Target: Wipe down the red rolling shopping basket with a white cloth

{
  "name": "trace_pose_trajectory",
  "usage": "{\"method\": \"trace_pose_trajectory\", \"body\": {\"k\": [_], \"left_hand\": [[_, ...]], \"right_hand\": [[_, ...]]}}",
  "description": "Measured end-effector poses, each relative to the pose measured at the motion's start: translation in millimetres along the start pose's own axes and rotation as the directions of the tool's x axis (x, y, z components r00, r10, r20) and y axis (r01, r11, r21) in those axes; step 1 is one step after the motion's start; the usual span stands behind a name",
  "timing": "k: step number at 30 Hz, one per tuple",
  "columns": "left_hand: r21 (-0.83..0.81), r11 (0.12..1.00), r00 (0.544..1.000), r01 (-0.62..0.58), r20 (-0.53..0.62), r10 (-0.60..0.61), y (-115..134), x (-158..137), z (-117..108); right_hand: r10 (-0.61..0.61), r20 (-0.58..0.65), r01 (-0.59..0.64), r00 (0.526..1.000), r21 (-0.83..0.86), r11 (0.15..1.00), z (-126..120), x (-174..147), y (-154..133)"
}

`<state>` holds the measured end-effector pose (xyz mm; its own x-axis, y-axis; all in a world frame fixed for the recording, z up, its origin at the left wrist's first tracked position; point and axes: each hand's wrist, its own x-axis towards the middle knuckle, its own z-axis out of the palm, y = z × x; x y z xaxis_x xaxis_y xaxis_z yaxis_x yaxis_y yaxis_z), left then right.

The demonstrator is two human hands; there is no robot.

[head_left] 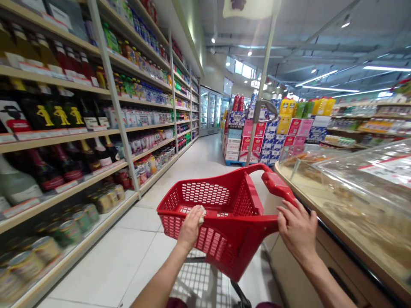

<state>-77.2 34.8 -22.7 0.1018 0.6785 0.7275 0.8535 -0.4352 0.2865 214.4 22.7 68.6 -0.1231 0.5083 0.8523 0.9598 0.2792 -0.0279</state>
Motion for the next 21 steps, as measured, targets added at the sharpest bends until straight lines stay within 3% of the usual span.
{"method": "trace_pose_trajectory", "body": {"k": [3,6,10,12,14,17,18,21], "left_hand": [[-0.030,0.994,0.994,-0.110,0.022,0.110,13.2,-5.1,5.6],[-0.026,0.988,0.988,-0.154,0.026,0.155,8.1,-11.2,0.1],[0.123,0.987,0.992,0.104,-0.083,-0.094,-43.6,-28.2,-27.4],[0.149,0.974,0.981,0.172,-0.120,-0.155,-53.1,-33.5,-31.3],[0.133,0.984,0.990,0.118,-0.088,-0.107,-43.0,-34.5,-24.6],[0.056,0.997,0.998,-0.061,0.018,0.061,-24.8,-32.4,-13.9],[0.048,0.997,0.998,-0.056,0.028,0.055,-26.0,-32.3,-15.1],[0.108,0.975,0.980,0.194,-0.068,-0.187,-51.4,-35.6,-32.0]], "right_hand": [[-0.171,0.162,0.153,0.972,0.115,0.982,9.7,-1.1,-34.8],[-0.201,0.263,0.168,0.944,0.145,0.975,19.0,-6.6,-52.0],[-0.220,0.281,0.179,0.934,0.164,0.970,23.4,-11.9,-45.3],[-0.197,0.286,0.158,0.938,0.153,0.975,24.1,-13.0,-44.7],[-0.178,0.287,0.142,0.941,0.144,0.979,25.5,-14.1,-48.0],[-0.190,0.270,0.154,0.944,0.150,0.977,28.3,-16.8,-50.6],[-0.197,0.261,0.161,0.945,0.151,0.975,29.1,-17.7,-49.8],[-0.207,0.248,0.172,0.947,0.154,0.973,30.4,-19.3,-46.1]]}}
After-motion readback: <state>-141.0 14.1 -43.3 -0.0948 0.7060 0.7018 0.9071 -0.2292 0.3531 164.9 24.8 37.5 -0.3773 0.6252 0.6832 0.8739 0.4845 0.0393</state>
